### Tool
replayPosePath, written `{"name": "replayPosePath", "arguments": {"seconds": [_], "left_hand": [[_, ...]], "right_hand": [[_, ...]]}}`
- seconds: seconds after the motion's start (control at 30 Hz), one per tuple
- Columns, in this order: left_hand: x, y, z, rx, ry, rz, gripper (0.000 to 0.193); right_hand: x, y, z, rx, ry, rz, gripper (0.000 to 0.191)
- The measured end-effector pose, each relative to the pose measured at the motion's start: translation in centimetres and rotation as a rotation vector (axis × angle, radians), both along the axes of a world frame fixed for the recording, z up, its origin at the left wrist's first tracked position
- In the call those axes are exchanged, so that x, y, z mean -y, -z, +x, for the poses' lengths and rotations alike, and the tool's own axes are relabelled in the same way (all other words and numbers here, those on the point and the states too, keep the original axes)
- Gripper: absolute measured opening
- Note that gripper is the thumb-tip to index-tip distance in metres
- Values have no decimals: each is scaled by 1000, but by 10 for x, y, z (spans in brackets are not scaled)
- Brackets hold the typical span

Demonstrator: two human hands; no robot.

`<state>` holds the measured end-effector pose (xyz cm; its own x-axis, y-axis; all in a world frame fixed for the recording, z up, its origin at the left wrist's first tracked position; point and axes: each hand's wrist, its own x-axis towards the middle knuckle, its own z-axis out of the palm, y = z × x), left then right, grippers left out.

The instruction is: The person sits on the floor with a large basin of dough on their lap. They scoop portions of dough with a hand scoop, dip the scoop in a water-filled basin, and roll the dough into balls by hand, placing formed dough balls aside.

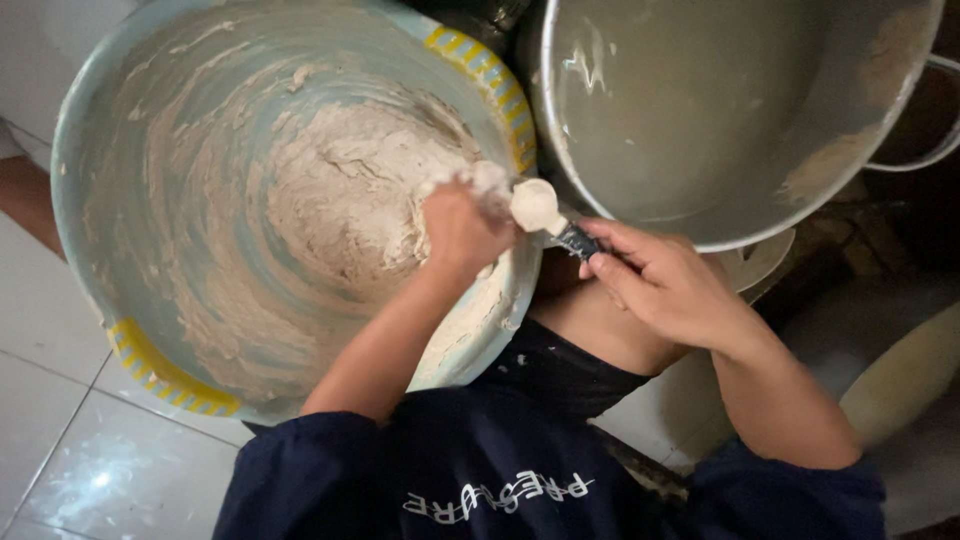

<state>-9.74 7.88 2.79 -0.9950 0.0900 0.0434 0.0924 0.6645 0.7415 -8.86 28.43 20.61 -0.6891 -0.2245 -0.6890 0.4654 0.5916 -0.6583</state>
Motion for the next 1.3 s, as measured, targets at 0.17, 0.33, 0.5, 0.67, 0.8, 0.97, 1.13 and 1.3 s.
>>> {"name": "replayPosePath", "arguments": {"seconds": [0.17,0.33,0.5,0.67,0.8,0.97,1.13,1.3], "left_hand": [[-6,17,15,-68,-161,-1,34],[-6,31,11,167,-158,270,37],[8,29,-6,336,-168,480,24],[13,7,1,98,-66,452,23],[8,-6,12,57,7,433,24],[-6,-10,14,130,30,267,22],[24,8,-23,473,168,-191,57],[48,36,-36,438,-240,-295,84]], "right_hand": [[-23,-5,-7,-95,96,41,45],[-32,-7,-22,-101,187,119,43],[-20,-17,-8,-263,-107,88,44],[-2,-14,1,-266,-187,258,47],[14,-4,2,-294,-145,229,47],[23,8,8,-258,-160,84,45],[4,13,0,-62,-57,-76,44],[-28,7,-19,-137,54,258,51]]}}
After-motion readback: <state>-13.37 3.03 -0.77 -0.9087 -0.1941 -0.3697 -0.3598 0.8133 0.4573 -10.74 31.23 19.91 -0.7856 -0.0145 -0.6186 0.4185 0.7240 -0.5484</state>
